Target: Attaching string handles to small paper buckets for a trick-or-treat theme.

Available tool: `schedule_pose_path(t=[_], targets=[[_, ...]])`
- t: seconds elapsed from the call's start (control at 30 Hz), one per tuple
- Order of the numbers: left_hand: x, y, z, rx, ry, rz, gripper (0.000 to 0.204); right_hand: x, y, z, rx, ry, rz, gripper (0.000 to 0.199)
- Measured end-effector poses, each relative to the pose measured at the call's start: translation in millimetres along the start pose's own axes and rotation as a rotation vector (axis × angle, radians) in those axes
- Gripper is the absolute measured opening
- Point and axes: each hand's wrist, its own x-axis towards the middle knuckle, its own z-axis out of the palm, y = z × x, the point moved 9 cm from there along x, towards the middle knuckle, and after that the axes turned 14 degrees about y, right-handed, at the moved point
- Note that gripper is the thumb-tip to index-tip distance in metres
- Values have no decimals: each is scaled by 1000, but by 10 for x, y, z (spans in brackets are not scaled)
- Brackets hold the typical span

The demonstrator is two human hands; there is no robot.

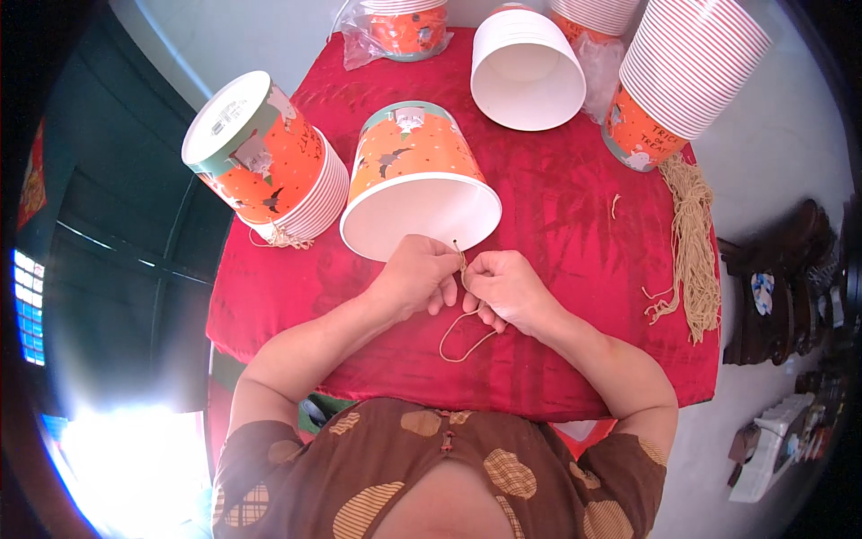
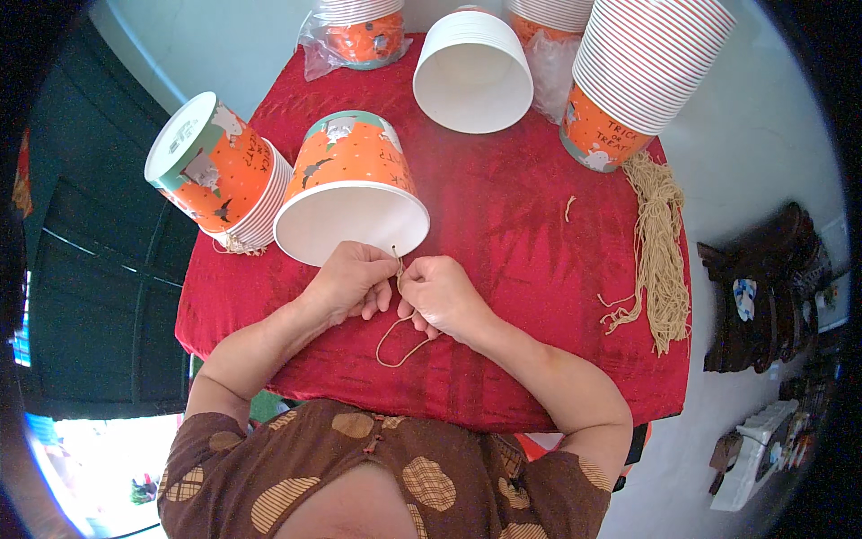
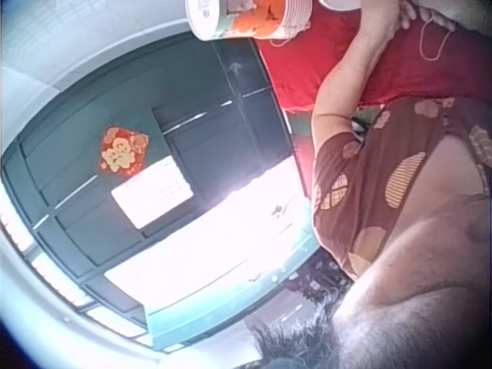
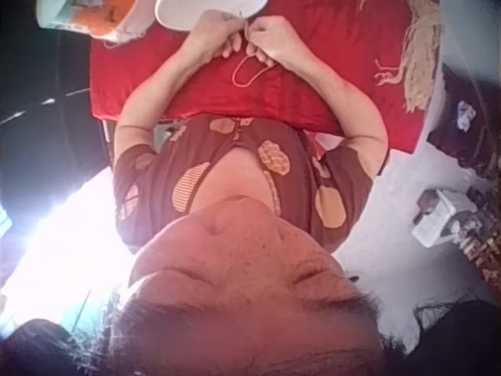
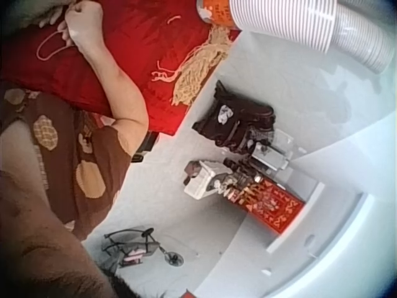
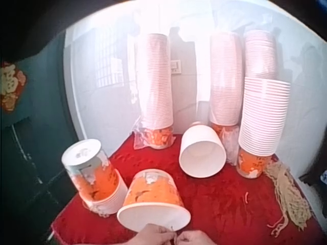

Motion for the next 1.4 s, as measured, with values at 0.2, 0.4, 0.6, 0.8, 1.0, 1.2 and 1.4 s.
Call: schedule_pose_path(t=[0.2, 0.4, 0.6, 0.8, 1.0, 1.2, 1.4], targets=[[-9, 5, 28, -24, -11, 13, 20, -15, -5, 19, 3, -23, -28, 17], [16, -12, 26, -22, -11, 31, 19, -11, -8, 20, -15, -27, -50, 17], [-9, 11, -7, -38, -20, 7, 18, -2, 9, 5, -3, -16, 12, 19], [-18, 1, -14, -98, -26, -13, 19, -13, 4, 6, 22, -36, 13, 21], [-55, -4, -35, -40, 3, -29, 18, -3, 17, 10, -29, -61, 9, 23], [-101, 30, -36, -104, -9, -22, 16, -17, -51, -84, -12, 61, -9, 21], [-114, -65, 7, -62, -64, -54, 18, 17, -43, -58, -29, 23, -14, 28]])
